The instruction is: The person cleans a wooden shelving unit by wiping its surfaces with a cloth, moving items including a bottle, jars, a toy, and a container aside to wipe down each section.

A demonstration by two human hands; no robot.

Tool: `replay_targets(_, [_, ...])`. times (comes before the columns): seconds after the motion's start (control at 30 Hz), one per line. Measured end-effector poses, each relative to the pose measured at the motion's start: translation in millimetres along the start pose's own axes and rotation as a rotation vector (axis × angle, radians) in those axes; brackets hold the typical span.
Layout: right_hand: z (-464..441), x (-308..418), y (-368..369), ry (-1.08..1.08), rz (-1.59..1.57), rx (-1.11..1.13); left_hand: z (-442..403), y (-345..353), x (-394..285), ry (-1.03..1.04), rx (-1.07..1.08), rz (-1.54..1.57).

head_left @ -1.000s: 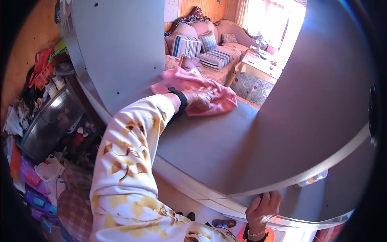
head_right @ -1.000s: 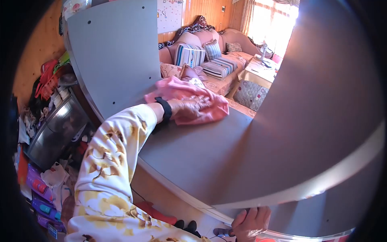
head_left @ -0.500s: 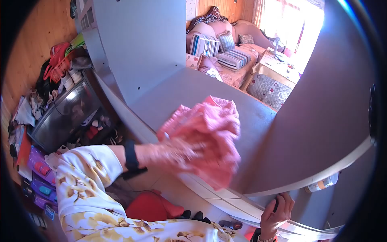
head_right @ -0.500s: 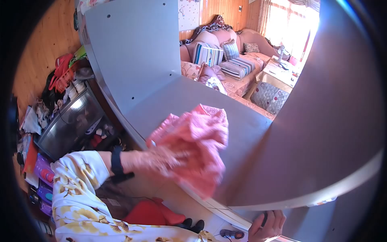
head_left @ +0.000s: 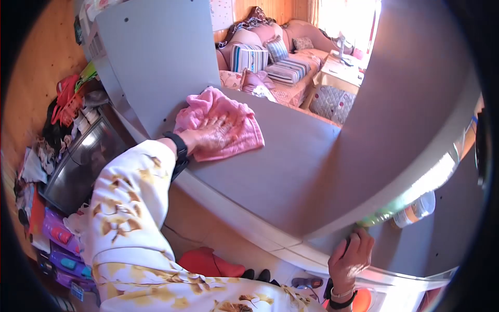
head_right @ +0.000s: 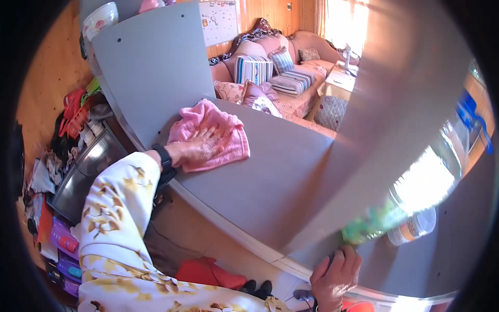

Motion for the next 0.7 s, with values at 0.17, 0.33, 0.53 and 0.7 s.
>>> replay_targets(0.17, [-2, 0, -4, 0.005, -0.083, -0.034, 77, 11, -54, 0.343, 0.044, -0.062])
replay_targets(0.33, [-3, 0, -4, 0.001, -0.103, -0.070, 129, 36, -88, 0.534, -0.257, -0.073])
replay_targets(0.53, [-6, 2, -7, -0.040, -0.083, -0.063, 183, 66, -121, 0.526, -0.822, 0.087])
replay_targets(0.7, [-3, -7, -5, -0.118, -0.056, -0.112, 247, 179, -139, 0.272, -0.539, 0.766])
Point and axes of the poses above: each hand's wrist, its own z-axis away from the middle knuckle, its own y-axis out of the palm, x = y × z, the point moved 3 cm from there along -z, towards the middle knuckle, and after that the axes turned 3 degrees about -x, right-handed, at the moved point
